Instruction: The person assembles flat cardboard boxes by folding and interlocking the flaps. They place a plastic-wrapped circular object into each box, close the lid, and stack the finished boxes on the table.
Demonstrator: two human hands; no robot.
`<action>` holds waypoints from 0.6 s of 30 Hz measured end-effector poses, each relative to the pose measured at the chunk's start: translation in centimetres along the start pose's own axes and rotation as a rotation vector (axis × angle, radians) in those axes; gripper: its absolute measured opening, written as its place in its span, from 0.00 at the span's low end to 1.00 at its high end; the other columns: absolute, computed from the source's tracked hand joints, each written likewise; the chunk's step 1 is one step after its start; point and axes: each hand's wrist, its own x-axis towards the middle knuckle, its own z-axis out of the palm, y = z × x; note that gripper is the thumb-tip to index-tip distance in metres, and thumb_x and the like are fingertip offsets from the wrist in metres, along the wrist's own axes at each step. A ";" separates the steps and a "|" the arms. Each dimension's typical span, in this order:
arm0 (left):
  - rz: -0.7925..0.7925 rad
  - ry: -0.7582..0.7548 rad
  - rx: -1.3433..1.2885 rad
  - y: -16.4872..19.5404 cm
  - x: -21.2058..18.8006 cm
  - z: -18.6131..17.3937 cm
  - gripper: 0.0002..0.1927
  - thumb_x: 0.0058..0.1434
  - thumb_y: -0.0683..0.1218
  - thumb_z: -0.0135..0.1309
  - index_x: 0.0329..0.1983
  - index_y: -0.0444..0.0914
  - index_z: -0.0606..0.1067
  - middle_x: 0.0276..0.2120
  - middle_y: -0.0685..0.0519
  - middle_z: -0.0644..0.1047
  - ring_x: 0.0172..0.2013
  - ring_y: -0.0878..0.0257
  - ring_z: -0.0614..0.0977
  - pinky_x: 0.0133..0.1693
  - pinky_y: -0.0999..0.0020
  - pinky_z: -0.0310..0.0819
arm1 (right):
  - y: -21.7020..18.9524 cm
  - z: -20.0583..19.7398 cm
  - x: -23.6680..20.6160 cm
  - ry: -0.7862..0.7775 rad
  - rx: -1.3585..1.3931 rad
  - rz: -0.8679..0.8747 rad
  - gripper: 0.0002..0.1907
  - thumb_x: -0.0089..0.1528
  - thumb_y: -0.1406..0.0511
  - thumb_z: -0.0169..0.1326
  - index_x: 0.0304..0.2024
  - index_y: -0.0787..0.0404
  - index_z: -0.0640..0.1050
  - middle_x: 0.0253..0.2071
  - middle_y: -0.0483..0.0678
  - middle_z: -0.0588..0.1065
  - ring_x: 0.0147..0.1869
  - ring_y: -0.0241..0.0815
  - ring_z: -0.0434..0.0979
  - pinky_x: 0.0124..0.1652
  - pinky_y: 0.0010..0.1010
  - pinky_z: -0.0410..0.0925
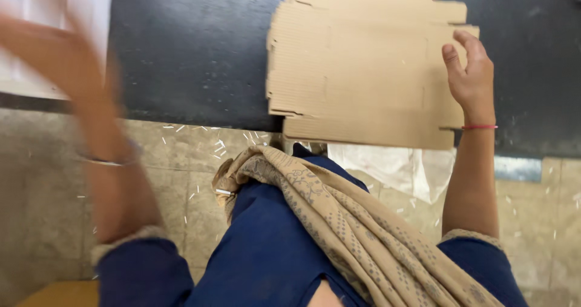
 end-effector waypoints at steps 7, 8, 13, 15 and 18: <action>-0.279 -0.461 -0.452 17.5 -13.5 7.7 0.22 0.76 0.44 0.48 0.70 0.29 0.66 0.67 0.38 0.71 0.68 0.45 0.73 0.69 0.57 0.65 | 0.7 5.7 -6.4 -0.128 -0.320 0.006 0.42 0.73 0.51 0.49 0.74 0.79 0.55 0.77 0.71 0.51 0.81 0.68 0.45 0.72 0.56 0.42; -0.278 -0.476 -0.450 18.5 -14.8 7.7 0.23 0.76 0.44 0.47 0.71 0.28 0.65 0.68 0.37 0.69 0.68 0.44 0.71 0.69 0.56 0.64 | -1.2 6.8 -7.9 -0.193 -0.319 -0.044 0.45 0.74 0.49 0.47 0.76 0.78 0.52 0.79 0.70 0.47 0.83 0.67 0.42 0.75 0.55 0.40; -0.281 -0.466 -0.336 20.7 -18.2 8.1 0.26 0.77 0.44 0.45 0.73 0.26 0.61 0.72 0.33 0.64 0.71 0.40 0.66 0.70 0.53 0.59 | -11.5 10.7 -13.9 -0.643 0.277 -0.474 0.30 0.69 0.53 0.52 0.71 0.56 0.68 0.76 0.50 0.60 0.81 0.53 0.55 0.75 0.50 0.48; -0.322 -0.478 -0.332 20.7 -18.6 8.1 0.25 0.78 0.44 0.44 0.73 0.27 0.61 0.72 0.34 0.64 0.72 0.41 0.66 0.71 0.55 0.58 | -11.5 9.3 -13.9 -0.559 0.482 -0.213 0.25 0.70 0.55 0.52 0.67 0.57 0.73 0.74 0.49 0.67 0.79 0.50 0.65 0.74 0.43 0.58; -0.336 -0.482 -0.349 20.8 -18.7 8.0 0.25 0.78 0.44 0.43 0.74 0.27 0.60 0.73 0.35 0.63 0.73 0.42 0.65 0.72 0.56 0.58 | -7.3 6.8 -11.8 -0.068 0.640 0.147 0.28 0.72 0.57 0.47 0.70 0.65 0.67 0.76 0.57 0.60 0.74 0.55 0.65 0.64 0.38 0.66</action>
